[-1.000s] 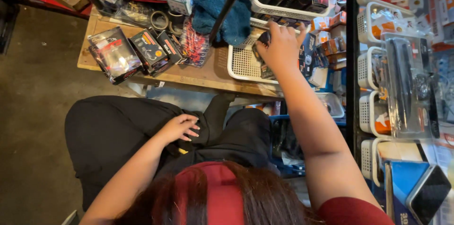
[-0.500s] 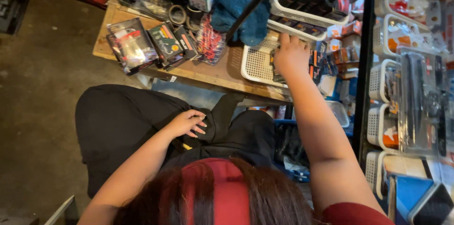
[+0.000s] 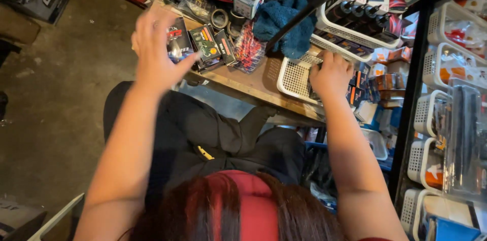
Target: The person sits on the floor and organizes small boxes of automotive parts on a wooden table. They pick up a box, open it to reveal a black circular part, and then place it back. They also use a smartphone to view a chat application before continuing to arrange the boxes in a white basket.
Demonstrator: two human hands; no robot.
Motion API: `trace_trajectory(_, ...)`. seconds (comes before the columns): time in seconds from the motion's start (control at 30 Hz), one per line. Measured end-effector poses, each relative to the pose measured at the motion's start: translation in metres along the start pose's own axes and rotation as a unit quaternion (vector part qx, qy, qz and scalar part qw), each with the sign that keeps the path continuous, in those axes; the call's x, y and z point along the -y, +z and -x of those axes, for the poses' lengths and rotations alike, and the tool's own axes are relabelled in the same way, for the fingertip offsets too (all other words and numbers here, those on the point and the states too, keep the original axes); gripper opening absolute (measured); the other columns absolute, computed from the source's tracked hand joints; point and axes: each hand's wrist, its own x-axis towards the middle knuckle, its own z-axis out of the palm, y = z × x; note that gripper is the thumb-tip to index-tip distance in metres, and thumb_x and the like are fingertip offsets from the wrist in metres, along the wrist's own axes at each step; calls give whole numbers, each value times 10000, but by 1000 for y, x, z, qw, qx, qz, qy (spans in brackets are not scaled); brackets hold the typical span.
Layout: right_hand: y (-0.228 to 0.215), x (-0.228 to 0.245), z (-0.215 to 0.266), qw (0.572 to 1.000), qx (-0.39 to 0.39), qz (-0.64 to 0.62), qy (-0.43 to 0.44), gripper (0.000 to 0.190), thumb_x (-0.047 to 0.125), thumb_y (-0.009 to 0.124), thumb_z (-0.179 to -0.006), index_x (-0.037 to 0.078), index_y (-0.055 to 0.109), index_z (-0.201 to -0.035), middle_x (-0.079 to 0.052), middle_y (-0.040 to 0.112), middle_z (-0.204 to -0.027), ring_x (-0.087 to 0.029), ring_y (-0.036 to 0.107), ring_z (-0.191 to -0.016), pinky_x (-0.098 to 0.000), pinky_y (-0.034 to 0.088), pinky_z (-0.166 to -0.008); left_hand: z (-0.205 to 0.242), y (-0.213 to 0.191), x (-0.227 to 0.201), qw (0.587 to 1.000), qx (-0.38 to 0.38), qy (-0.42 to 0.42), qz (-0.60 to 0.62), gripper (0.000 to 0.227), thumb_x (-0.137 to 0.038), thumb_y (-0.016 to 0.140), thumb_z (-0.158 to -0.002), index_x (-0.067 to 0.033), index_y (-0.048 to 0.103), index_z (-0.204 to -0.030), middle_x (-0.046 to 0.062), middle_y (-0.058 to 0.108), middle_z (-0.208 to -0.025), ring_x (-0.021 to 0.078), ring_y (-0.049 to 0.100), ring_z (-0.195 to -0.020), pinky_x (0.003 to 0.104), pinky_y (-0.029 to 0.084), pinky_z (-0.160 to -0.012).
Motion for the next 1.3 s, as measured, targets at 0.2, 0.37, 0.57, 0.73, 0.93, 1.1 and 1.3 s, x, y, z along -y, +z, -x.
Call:
trace_trajectory(0.2,1,1,1,999,-38,0,1,540,499,660,-977,94,609,-1329,-213,655,-1183,-422,608,-1072,-617,355,-1010,4,15,58,982,159,-52,-91,1304,-352,936,-572,-24,219,-1611,265,373,-1524,422,344,-1428,606,208,-1124)
trace_trajectory(0.37,-32,12,1,997,-67,-44,19,522,424,691,-971,117,567,-1374,-190,578,-1296,-404,541,-1226,-670,232,-1060,20,8,25,998,54,-26,-29,1198,-242,948,-603,-34,312,-1596,291,385,-1435,504,395,-1344,597,284,-1113)
trace_trajectory(0.57,-120,62,20,962,-76,-258,-40,409,235,652,-975,104,559,-1351,-156,554,-1308,-379,489,-1319,-589,212,-1126,20,0,-84,984,97,93,120,956,-256,948,-510,-89,557,-1366,234,514,-1282,482,526,-1252,555,434,-1043)
trace_trajectory(0.73,-196,116,41,832,273,-438,-202,607,191,736,-853,-59,516,-1361,-395,623,-1261,-608,557,-1187,-674,452,-1024,53,44,-129,917,224,267,192,1154,-310,977,-529,-174,413,-1527,290,480,-1396,500,523,-1290,561,482,-995)
trace_trajectory(0.93,-186,80,48,816,445,-324,-176,991,128,824,-729,84,325,-1584,-340,636,-1283,-546,576,-1231,-637,466,-1048,83,53,-134,883,297,277,234,987,-450,820,-763,-158,362,-1587,269,349,-1581,496,327,-1482,536,370,-1139)
trace_trajectory(1.1,-153,16,36,950,83,-292,-76,694,348,906,-773,184,637,-1391,-110,668,-1285,-343,608,-1251,-473,449,-1048,84,59,-91,914,364,87,156,853,-342,748,-873,-184,350,-1610,160,567,-1452,352,555,-1337,516,443,-1080)
trace_trajectory(1.3,-106,19,17,973,110,-83,-186,592,39,777,-679,372,695,-1162,129,697,-1236,-173,527,-1345,-568,119,-1199,160,99,-27,822,567,-38,28,648,-494,698,-865,-263,557,-1454,82,686,-1331,316,662,-1231,516,499,-1011)
